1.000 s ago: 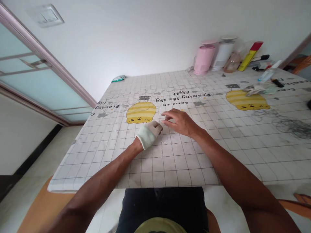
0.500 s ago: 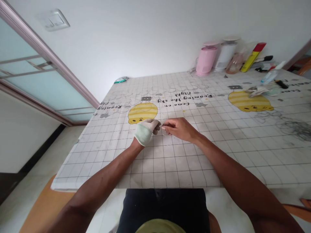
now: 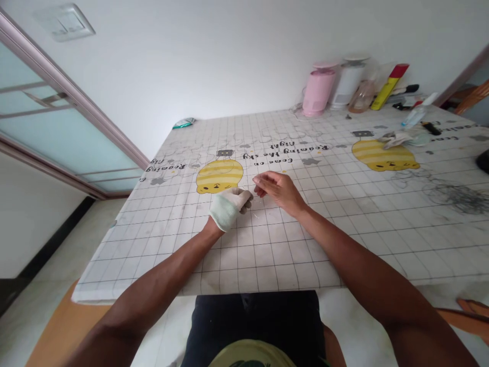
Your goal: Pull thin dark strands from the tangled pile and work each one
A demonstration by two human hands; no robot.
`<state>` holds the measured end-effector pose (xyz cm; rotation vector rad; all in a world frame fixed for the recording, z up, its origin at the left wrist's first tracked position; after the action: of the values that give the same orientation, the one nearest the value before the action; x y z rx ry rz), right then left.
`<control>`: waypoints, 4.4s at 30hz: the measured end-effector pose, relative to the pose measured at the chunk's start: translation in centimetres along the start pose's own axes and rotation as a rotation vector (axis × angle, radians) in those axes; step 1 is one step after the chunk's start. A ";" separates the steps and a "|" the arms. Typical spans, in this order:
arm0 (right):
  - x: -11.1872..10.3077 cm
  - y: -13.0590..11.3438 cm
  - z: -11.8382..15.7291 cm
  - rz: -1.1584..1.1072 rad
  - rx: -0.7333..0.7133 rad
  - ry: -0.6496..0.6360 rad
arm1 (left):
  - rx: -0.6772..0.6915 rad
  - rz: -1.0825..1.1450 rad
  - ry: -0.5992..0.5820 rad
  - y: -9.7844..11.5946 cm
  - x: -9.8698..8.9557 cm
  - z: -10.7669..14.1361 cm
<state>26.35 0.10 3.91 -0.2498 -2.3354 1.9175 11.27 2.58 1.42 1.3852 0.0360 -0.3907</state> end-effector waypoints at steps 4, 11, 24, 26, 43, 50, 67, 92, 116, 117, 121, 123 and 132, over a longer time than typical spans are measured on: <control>-0.5 -0.7 0.0 0.061 -0.065 0.028 | 0.046 -0.057 -0.032 -0.2 0.5 -0.2; -0.5 0.0 -0.2 -0.014 -0.032 0.025 | 0.087 -0.132 -0.073 -0.7 1.1 -0.3; 1.6 0.6 0.8 0.182 0.090 -0.162 | 0.046 0.033 0.064 0.5 -0.9 -0.1; 1.9 0.7 0.9 0.199 0.103 -0.149 | 0.045 0.018 0.064 0.3 -0.8 -0.2; 1.9 1.7 1.7 0.279 0.077 -0.265 | 0.094 0.158 -0.027 0.0 -1.5 -1.9; 2.8 -1.2 2.9 0.662 -0.362 -0.225 | 0.006 0.217 0.005 -0.6 -1.5 -1.7; 0.9 -0.2 1.9 0.288 -0.057 -0.036 | 0.053 -0.089 -0.207 -1.0 1.2 -0.2; -0.1 -1.1 1.6 0.610 -0.350 0.145 | -0.045 0.210 -0.027 -1.5 -0.4 -1.5; -0.9 0.1 1.0 0.584 -0.277 0.223 | 0.034 -0.010 -0.003 0.0 -0.9 -0.6; -0.9 -0.1 1.2 0.584 -0.288 0.227 | 0.027 -0.001 0.018 -0.1 -1.3 -0.8; -0.5 -0.7 1.8 0.583 -0.323 0.204 | 0.011 0.050 0.093 -0.4 -2.8 -1.4; -0.4 -1.1 2.1 0.591 -0.345 0.200 | 0.019 0.040 0.106 -0.4 -3.1 -1.6; -0.3 -2.0 2.4 0.682 -0.436 0.219 | 0.036 0.024 0.077 -1.0 -2.6 -2.0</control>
<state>26.12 -2.64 5.37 -1.3674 -2.6872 1.4171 8.99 5.05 0.74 1.4351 0.0759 -0.3193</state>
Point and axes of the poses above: each hand's wrist, its own z-axis away from the middle knuckle, its own x-axis out of the palm, y = z × x, the point moved 10 cm from there along -z, towards the middle knuckle, and after that the axes turned 8 degrees about y, right-handed, at the moved point
